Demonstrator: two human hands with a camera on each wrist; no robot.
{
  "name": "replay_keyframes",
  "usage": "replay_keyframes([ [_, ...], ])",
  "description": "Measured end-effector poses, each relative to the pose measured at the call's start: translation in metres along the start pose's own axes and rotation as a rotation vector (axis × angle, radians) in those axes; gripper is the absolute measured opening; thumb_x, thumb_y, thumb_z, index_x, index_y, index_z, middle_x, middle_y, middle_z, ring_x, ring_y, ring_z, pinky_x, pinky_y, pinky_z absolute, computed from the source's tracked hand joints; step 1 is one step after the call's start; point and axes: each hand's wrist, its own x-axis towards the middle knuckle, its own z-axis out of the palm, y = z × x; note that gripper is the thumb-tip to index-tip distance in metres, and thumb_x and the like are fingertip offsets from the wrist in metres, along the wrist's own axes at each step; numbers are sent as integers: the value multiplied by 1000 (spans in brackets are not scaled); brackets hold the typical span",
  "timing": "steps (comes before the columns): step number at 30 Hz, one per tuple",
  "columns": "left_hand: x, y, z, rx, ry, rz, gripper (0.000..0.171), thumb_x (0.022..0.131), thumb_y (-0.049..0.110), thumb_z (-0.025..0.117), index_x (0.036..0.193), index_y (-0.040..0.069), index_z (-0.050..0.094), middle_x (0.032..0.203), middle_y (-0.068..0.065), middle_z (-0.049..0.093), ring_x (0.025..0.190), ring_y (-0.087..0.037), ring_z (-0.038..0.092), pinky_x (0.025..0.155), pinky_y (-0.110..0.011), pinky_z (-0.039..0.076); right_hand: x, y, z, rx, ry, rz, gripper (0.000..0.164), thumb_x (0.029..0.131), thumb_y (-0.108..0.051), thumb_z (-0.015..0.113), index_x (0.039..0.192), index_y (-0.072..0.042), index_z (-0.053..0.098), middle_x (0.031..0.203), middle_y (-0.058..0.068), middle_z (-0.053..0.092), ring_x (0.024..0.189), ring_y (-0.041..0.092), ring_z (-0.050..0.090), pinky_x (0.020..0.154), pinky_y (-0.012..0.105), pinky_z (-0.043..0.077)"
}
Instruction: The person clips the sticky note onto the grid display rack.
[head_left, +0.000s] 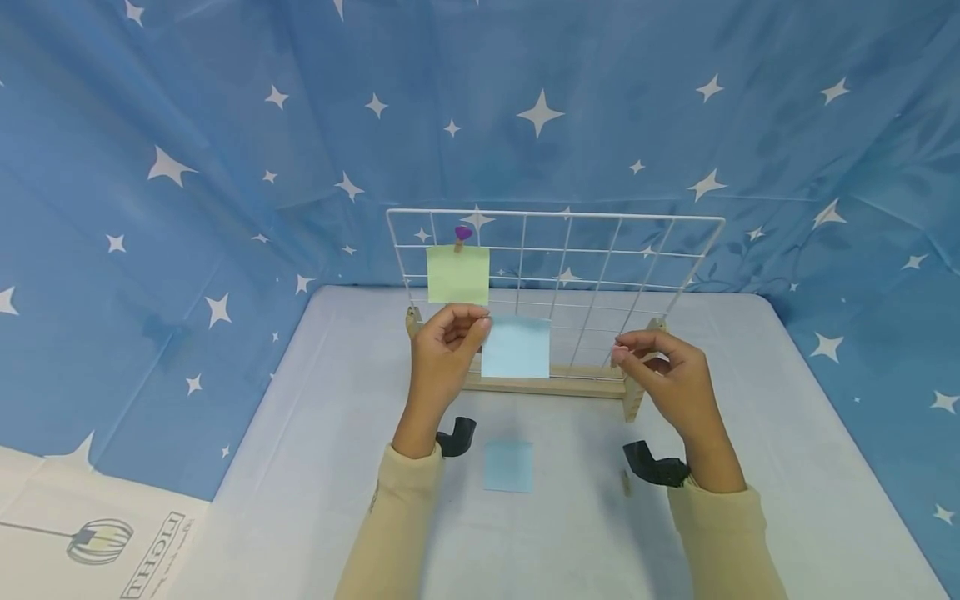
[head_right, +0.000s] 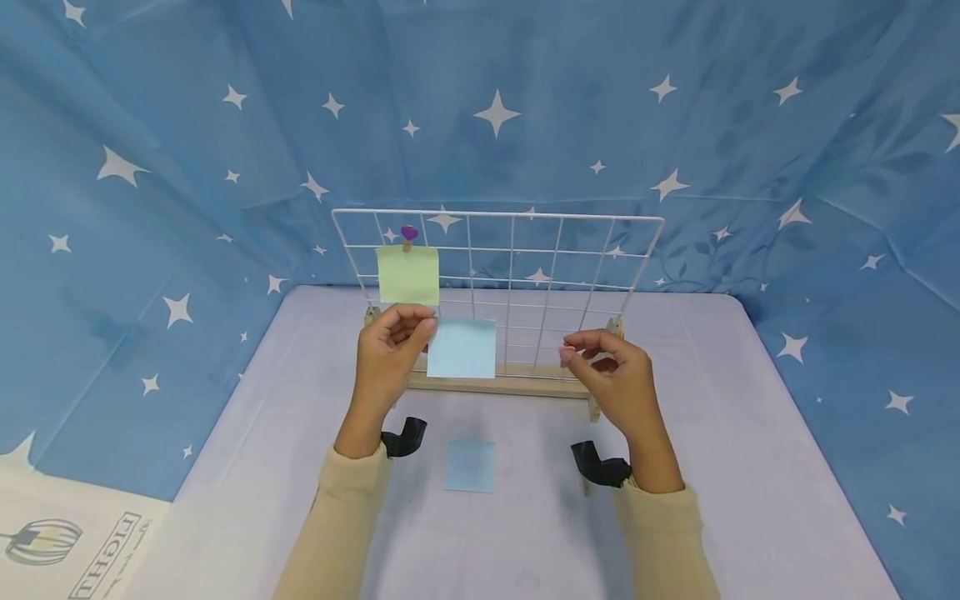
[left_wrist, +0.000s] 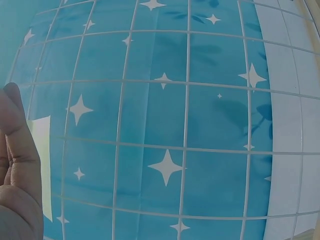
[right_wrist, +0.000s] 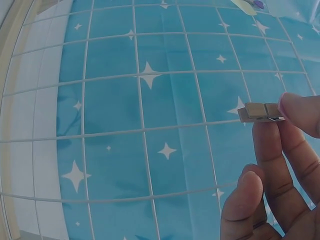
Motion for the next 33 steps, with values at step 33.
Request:
replay_keyframes([
  [33,23,8,17,-21,-33,34,15,104,5,71,113,-8,73,99,-17,75,78,-10,65,71,-20,58,16,-13,4,24,0,-9,13,98,4,75,111,7,77,93,-18,72,84,8,63,71,13,54],
])
